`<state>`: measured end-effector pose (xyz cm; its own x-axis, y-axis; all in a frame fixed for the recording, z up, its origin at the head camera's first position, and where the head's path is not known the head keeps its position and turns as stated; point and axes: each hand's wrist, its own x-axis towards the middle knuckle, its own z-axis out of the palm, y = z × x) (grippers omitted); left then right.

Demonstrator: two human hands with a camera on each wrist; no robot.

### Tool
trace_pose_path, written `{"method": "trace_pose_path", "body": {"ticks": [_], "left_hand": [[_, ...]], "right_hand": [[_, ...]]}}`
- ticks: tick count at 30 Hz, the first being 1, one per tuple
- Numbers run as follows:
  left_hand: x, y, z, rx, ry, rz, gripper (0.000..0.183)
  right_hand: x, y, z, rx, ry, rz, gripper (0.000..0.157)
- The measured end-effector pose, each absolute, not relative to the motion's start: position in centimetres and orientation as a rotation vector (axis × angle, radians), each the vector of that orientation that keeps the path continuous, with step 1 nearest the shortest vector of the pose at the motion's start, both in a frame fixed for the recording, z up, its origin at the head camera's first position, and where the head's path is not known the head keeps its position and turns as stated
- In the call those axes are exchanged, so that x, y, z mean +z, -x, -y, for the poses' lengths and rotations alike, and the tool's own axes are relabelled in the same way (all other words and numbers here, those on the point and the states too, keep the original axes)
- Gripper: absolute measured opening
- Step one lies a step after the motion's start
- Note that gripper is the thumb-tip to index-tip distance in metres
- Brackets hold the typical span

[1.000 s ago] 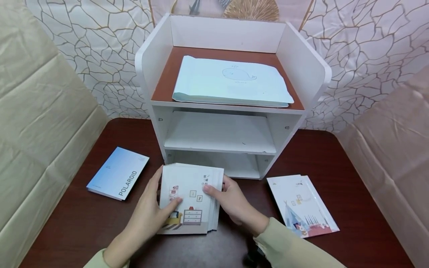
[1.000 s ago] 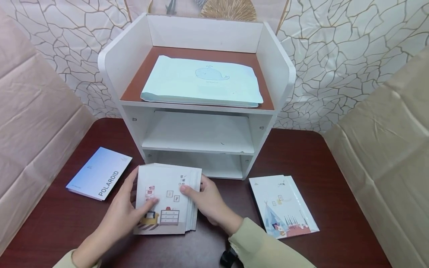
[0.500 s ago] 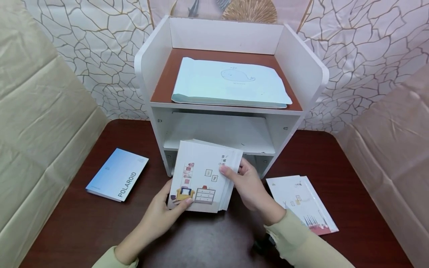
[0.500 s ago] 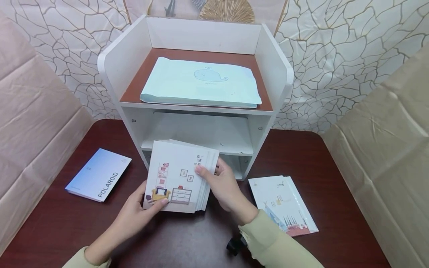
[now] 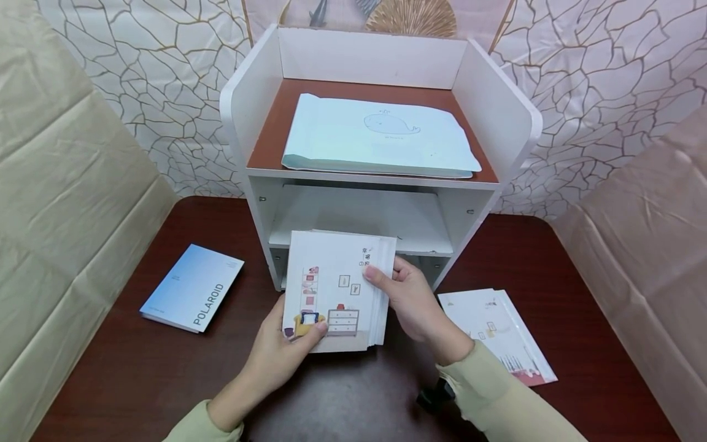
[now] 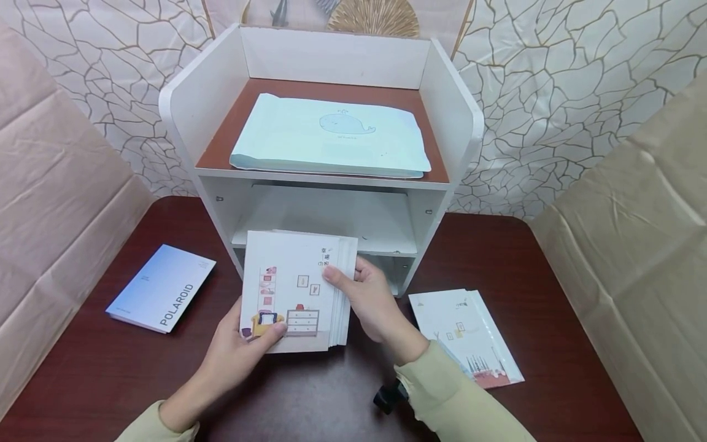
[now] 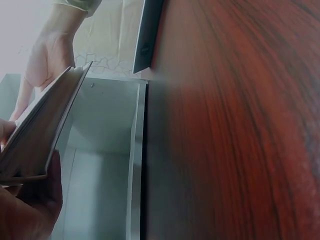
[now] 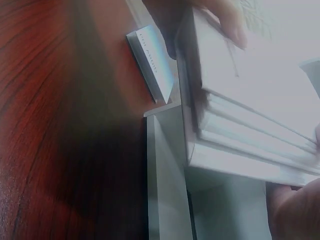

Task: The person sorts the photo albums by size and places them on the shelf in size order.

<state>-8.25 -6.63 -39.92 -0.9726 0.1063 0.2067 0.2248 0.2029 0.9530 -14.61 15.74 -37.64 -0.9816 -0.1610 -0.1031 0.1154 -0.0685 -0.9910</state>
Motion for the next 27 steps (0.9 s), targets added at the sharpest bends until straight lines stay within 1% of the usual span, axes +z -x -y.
{"method": "trace_pose_path", "body": {"ticks": [7,17,27], "left_hand": [[-39.1,8.3,6.6,-1.931,0.322,2.294,0.041],[-39.1,9.1,6.6,-2.001,0.265,2.297,0.04],[-37.8,10.0,6.9,-1.963,0.225,2.31,0.043]], "right_hand": [[-38.1,14.5,-15.6,-2.147,0.084,-2.016,0.042],[-39.1,13.7,-15.5,-2.05,0.127,-2.062,0.042],[-39.7,13.2,-15.5,-1.937,0.297,-2.039,0.049]]}}
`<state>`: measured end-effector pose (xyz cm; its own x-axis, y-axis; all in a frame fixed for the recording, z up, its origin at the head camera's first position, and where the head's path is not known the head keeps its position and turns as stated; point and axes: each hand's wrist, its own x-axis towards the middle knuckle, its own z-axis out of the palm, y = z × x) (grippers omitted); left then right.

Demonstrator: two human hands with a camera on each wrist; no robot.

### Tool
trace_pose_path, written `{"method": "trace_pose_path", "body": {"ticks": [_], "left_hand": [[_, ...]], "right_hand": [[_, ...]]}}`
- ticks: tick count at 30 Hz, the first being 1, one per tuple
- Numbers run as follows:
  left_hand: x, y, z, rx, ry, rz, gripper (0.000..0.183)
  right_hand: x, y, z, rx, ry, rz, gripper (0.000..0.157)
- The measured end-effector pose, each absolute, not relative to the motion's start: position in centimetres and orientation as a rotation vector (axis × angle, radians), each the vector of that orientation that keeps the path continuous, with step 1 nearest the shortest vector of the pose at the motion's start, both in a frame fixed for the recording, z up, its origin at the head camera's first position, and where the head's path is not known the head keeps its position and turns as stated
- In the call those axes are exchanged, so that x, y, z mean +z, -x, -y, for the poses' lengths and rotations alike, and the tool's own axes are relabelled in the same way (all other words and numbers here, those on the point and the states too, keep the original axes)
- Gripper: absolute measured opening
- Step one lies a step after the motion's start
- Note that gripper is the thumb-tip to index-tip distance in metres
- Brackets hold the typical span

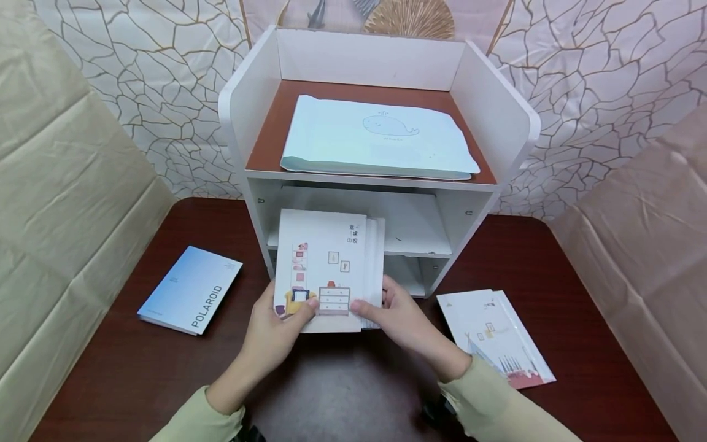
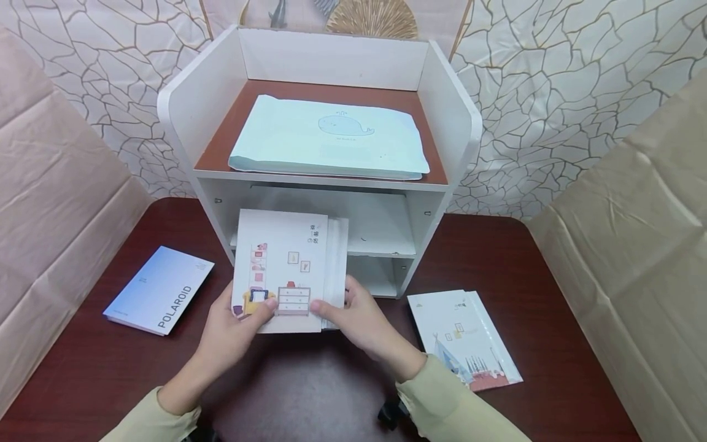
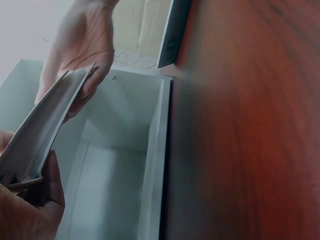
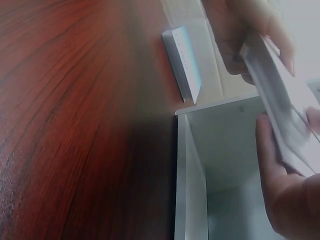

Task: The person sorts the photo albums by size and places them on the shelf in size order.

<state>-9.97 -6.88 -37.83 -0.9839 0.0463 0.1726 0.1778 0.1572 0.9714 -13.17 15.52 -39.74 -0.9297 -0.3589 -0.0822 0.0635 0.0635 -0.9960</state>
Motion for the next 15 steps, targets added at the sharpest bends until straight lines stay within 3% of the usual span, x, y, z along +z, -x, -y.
{"method": "trace_pose_path", "body": {"ticks": [8,15], "left_hand": [[-37.9,11.0,7.5,-2.0,0.238,2.325,0.046],[-39.2,11.9,8.8,-2.115,0.419,2.363,0.062]], "right_hand": [[-39.9,13.0,-15.1,-2.021,0.308,-1.919,0.055],[-39.1,12.9,-14.8,-2.125,0.273,-1.939,0.049]]}}
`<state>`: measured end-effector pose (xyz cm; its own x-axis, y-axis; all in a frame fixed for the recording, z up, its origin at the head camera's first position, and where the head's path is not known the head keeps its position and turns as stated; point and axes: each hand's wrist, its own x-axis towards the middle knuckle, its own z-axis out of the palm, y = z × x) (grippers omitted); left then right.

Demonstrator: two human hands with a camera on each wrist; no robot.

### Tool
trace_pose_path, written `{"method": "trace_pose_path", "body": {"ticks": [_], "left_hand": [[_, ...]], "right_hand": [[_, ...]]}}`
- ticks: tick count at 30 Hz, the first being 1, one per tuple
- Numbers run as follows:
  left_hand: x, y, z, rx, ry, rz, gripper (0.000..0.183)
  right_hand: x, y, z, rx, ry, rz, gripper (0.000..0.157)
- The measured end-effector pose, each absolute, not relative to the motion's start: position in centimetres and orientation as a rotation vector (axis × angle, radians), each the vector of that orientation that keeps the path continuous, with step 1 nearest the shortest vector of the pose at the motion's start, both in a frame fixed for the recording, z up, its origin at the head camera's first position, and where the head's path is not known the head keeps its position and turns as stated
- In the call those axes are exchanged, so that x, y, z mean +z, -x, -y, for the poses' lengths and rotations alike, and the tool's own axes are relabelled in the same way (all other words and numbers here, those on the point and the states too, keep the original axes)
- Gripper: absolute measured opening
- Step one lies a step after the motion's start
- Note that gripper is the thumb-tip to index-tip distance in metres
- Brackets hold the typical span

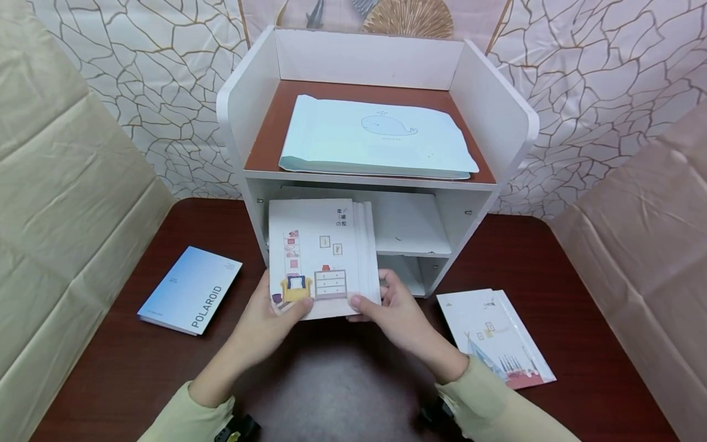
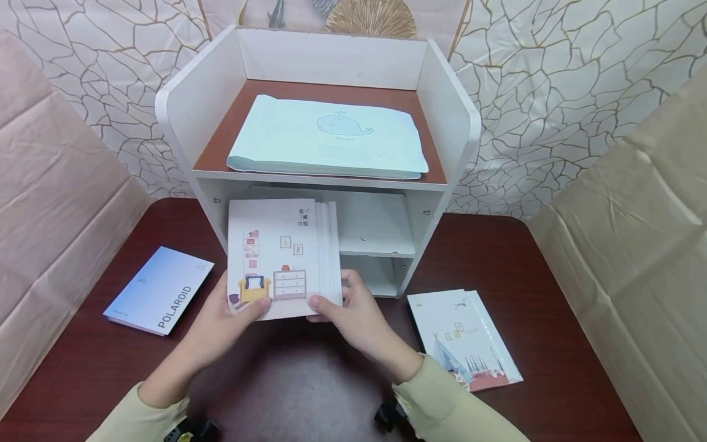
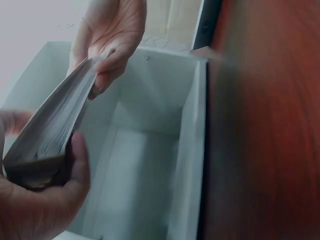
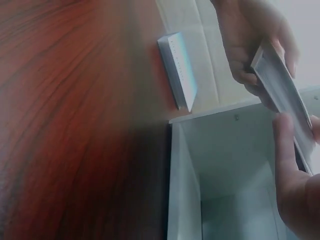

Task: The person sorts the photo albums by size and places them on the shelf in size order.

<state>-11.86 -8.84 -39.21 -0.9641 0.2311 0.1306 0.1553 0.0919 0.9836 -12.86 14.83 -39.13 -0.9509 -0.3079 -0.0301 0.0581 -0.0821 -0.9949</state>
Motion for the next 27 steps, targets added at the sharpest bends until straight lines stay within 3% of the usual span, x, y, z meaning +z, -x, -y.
{"method": "trace_pose_path", "body": {"ticks": [9,19,27], "left_hand": [[-38.7,11.8,9.9,2.095,-0.589,-1.987,0.064],[-38.0,11.8,9.7,2.255,-0.48,-2.006,0.051],[-37.5,12.6,9.2,2.392,-0.289,-1.914,0.048]], "right_hand": [[-38.1,13.1,-14.8,-2.163,0.267,-1.931,0.049],[-36.4,14.0,-15.3,-2.15,0.305,-1.757,0.06],[-35.9,14.5,-14.4,-2.217,0.244,-1.765,0.054]]}}
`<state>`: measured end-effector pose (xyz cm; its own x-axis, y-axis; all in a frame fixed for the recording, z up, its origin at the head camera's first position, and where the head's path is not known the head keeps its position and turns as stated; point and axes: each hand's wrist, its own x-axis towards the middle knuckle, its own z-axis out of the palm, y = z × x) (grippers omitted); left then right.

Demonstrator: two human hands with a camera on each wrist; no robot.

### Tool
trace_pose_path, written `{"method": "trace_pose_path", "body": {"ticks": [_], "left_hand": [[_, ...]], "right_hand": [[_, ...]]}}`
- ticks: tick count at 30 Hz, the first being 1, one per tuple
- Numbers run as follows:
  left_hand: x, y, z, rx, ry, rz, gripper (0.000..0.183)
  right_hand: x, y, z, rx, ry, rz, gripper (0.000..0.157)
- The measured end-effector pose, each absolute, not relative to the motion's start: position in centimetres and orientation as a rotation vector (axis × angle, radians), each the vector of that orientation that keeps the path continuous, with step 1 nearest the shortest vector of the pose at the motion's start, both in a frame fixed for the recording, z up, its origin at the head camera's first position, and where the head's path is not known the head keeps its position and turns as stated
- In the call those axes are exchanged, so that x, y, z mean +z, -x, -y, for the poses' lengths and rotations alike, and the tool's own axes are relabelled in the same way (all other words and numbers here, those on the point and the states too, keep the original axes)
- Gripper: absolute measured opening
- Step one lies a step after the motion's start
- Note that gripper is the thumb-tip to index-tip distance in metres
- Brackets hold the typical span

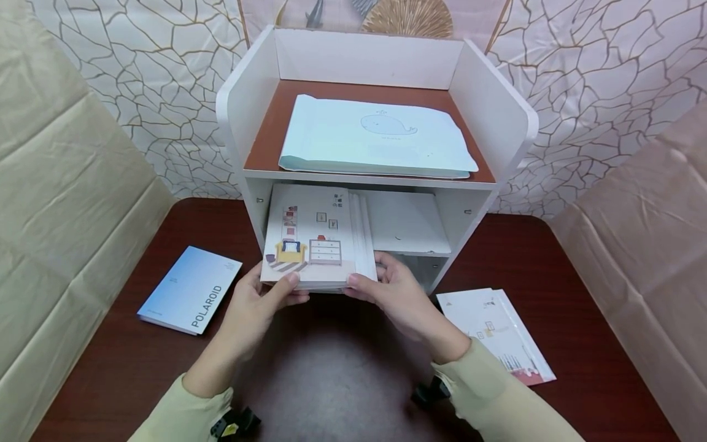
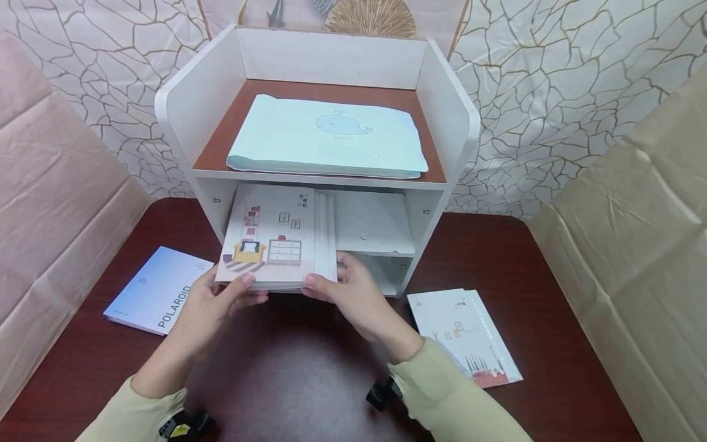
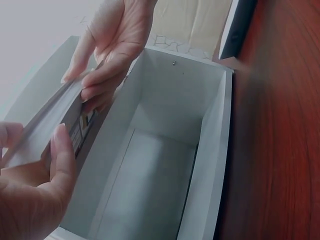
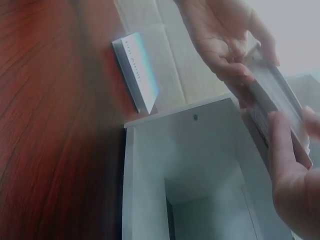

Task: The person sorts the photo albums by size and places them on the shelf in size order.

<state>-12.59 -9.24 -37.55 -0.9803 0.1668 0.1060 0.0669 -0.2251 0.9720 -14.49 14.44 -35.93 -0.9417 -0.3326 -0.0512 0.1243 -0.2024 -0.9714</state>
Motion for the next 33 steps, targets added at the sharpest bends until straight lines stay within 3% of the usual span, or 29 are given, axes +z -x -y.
{"method": "trace_pose_path", "body": {"ticks": [15,33], "left_hand": [[-37.4,14.8,9.1,2.475,-0.083,-1.738,0.053],[-37.5,16.3,8.7,2.464,0.067,-1.844,0.057]], "right_hand": [[-36.4,15.4,-12.9,-2.296,0.035,-1.921,0.033],[-37.2,16.1,-11.4,-2.418,-0.156,-1.905,0.04]]}}
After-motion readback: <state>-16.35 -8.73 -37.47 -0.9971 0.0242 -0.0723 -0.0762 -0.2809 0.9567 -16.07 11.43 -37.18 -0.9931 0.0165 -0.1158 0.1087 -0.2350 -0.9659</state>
